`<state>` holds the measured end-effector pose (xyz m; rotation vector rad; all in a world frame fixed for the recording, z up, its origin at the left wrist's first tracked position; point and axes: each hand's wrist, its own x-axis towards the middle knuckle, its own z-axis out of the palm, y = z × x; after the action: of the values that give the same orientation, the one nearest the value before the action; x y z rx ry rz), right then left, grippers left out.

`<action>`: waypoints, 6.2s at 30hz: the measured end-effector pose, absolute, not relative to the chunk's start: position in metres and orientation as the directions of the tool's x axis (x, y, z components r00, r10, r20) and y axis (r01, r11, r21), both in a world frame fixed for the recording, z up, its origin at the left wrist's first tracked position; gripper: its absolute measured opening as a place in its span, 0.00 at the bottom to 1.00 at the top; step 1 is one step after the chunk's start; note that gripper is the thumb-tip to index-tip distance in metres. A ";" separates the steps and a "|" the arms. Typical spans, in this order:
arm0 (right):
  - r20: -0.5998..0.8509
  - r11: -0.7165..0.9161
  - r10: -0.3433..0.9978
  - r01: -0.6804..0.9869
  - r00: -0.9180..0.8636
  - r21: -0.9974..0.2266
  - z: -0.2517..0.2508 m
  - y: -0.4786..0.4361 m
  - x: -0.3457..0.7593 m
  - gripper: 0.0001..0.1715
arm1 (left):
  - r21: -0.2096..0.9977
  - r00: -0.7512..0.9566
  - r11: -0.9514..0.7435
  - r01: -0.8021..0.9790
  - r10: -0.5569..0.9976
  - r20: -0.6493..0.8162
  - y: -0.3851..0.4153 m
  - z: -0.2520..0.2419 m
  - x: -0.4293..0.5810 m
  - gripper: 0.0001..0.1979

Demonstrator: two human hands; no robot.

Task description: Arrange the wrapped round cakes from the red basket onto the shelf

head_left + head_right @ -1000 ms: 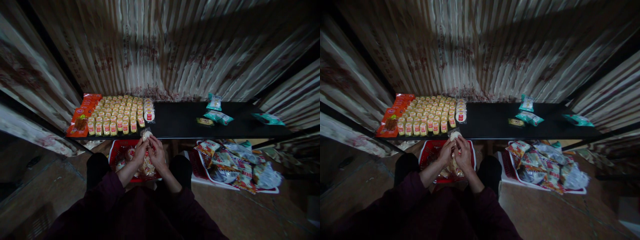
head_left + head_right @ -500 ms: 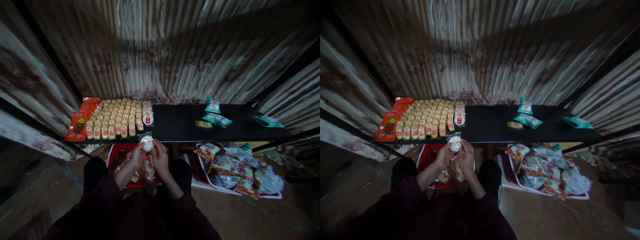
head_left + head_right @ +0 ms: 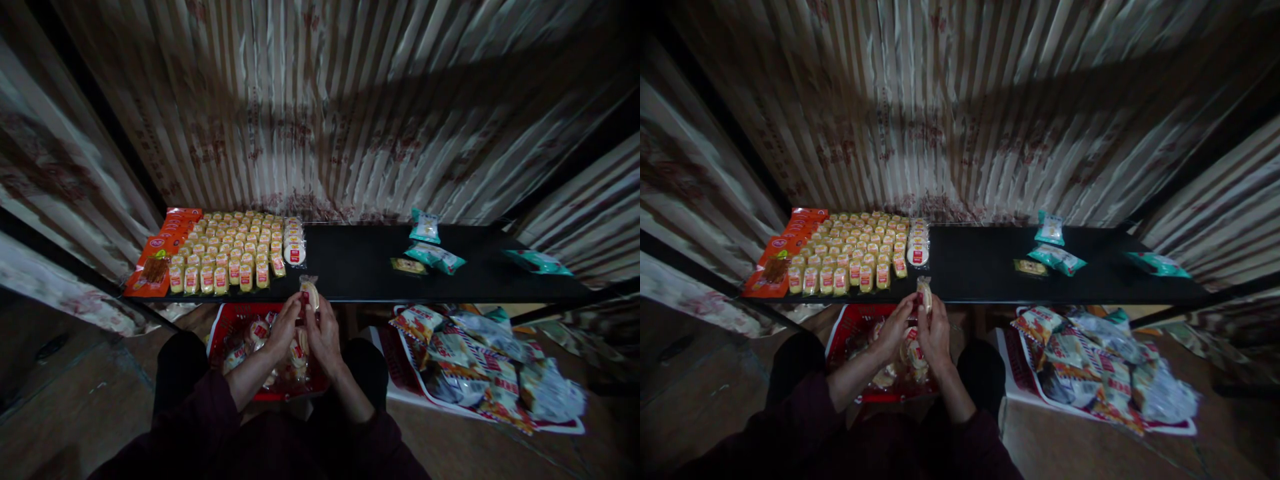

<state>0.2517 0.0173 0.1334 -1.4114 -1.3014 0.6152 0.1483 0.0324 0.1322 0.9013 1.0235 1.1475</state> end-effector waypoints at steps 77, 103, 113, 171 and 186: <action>0.307 0.024 0.928 0.788 0.211 -0.615 0.074 0.164 0.266 0.28 | 0.790 0.131 -0.138 0.597 0.989 0.074 0.123 0.132 0.166 0.29; 0.244 -0.075 0.912 0.720 0.329 -0.690 0.082 0.163 0.264 0.28 | 0.753 0.167 -0.203 0.625 0.978 0.126 0.124 0.116 0.160 0.30; 0.413 0.093 0.871 0.736 0.266 -0.671 0.068 0.135 0.260 0.24 | 0.769 0.149 -0.210 0.603 0.977 0.149 0.116 0.119 0.153 0.27; 0.333 0.254 0.939 0.481 0.086 -0.839 0.058 0.057 0.219 0.20 | 0.868 0.032 -0.162 0.468 0.985 0.167 0.062 0.093 0.116 0.20; -0.010 -0.054 0.998 0.726 0.065 -0.685 -0.019 -0.005 0.227 0.14 | 0.669 -0.041 0.319 0.672 0.917 -0.396 -0.001 0.017 0.065 0.15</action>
<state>0.2273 -0.0052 -0.0190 -1.8350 -1.7129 0.6895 0.0654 -0.0007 0.0168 1.4235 1.7811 0.3851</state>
